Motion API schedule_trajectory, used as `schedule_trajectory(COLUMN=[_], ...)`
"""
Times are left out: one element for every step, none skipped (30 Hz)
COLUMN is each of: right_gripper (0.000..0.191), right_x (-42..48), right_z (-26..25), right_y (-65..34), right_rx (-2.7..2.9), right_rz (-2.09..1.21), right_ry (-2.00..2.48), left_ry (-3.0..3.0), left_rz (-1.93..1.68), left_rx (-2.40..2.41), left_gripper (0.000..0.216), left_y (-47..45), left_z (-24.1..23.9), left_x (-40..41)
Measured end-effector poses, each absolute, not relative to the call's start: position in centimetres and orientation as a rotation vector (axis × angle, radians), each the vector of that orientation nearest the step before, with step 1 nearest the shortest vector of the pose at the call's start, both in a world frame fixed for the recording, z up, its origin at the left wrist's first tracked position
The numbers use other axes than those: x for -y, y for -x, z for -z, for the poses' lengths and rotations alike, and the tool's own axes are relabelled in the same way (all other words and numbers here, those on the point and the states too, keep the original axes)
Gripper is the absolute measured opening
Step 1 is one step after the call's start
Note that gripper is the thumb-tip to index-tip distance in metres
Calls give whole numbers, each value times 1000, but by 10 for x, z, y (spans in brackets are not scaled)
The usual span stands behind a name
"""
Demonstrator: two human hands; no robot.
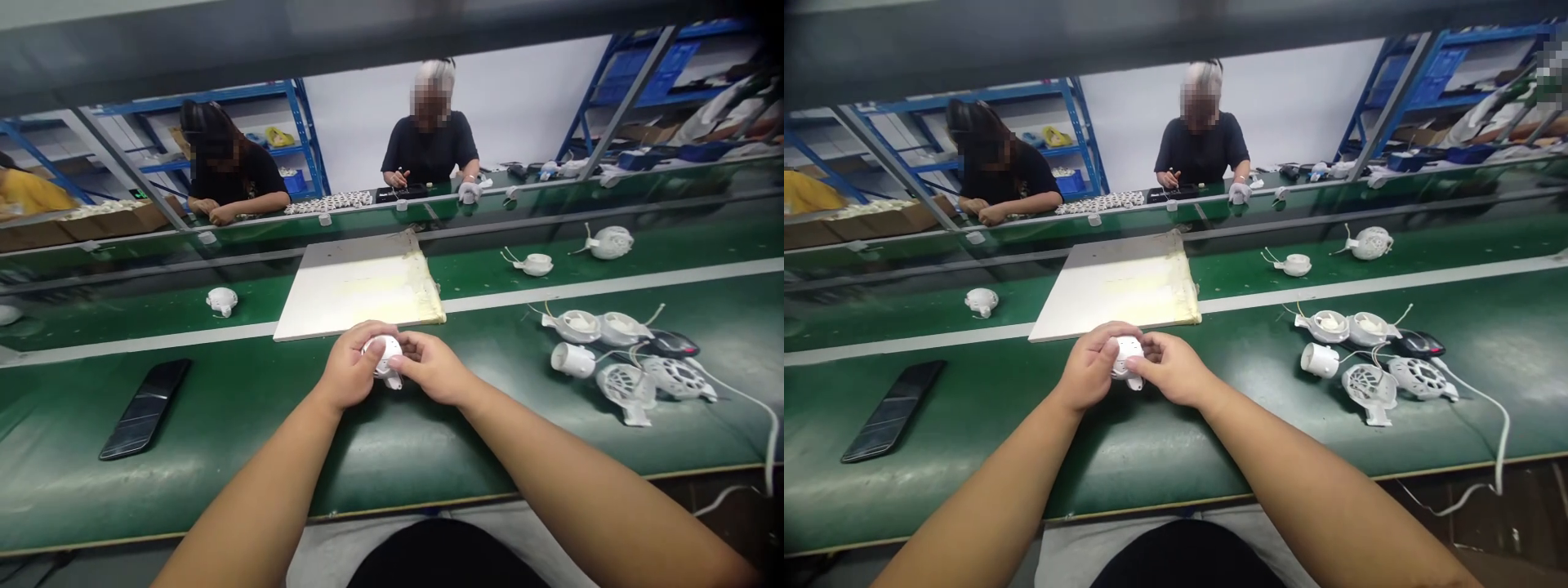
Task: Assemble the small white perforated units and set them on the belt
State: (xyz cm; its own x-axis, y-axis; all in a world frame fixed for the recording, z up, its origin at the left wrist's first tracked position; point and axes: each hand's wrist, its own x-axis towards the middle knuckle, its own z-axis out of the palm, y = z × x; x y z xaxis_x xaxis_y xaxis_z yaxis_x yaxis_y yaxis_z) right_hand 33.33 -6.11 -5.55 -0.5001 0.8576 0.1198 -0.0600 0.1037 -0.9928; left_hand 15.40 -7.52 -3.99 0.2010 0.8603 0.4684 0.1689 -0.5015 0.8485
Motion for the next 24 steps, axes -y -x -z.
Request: schedule_trajectory(right_gripper=[33,32,34,38,42,45,47,47,47,46,46,46,46,47,47,48,49,50,50,50,51,51,51,52], right_x=[60,58,56,55,53,52,52,52,54,55,57,59,61,63,65,67,68,70,71,72,73,72,71,69], right_z=[56,57,57,57,57,57,57,58,58,60,61,63,64,66,67,69,70,71,73,74,76,77,78,79], right_y=[-335,-336,-338,-339,-340,-339,-338,-335,-332,-329,-326,-324,-322,-321,-320,-320,-319,-319,-319,-318,-318,-318,-318,-318], right_rx=[1618,1610,1575,1515,1442,1372,1326,1312,1316,1328,1337,1341,1342,1339,1343,1353,1364,1380,1397,1415,1433,1445,1455,1463], right_rz=[-1465,-1402,-1319,-1241,-1188,-1165,-1164,-1181,-1204,-1221,-1224,-1220,-1220,-1222,-1226,-1232,-1233,-1223,-1196,-1160,-1125,-1097,-1081,-1074], right_ry=[837,881,922,946,945,922,885,846,815,799,796,799,803,803,798,792,790,795,810,832,858,884,908,930], left_ry=[-1814,-1786,-1740,-1690,-1650,-1625,-1611,-1598,-1582,-1559,-1533,-1504,-1477,-1456,-1449,-1454,-1470,-1496,-1527,-1559,-1587,-1608,-1618,-1615], left_rz=[-1334,-1335,-1342,-1348,-1345,-1337,-1323,-1307,-1294,-1285,-1276,-1274,-1281,-1298,-1319,-1344,-1368,-1383,-1385,-1375,-1354,-1328,-1303,-1277], left_rx=[-1020,-1068,-1091,-1089,-1069,-1037,-1000,-964,-931,-905,-884,-869,-867,-877,-896,-920,-945,-967,-989,-1010,-1035,-1063,-1087,-1097], left_gripper=[43,42,42,42,42,42,43,43,45,48,54,60,66,70,70,68,64,59,55,52,51,50,50,49], left_y=[-156,-159,-162,-165,-169,-173,-177,-181,-185,-189,-192,-195,-197,-199,-200,-201,-202,-203,-203,-204,-204,-204,-204,-204], left_z=[39,38,38,39,40,42,44,46,49,51,53,55,56,56,56,55,53,52,50,49,49,49,50,51], left_x=[76,77,78,80,81,83,84,86,88,90,91,92,94,95,95,96,97,97,98,99,99,98,97,95])
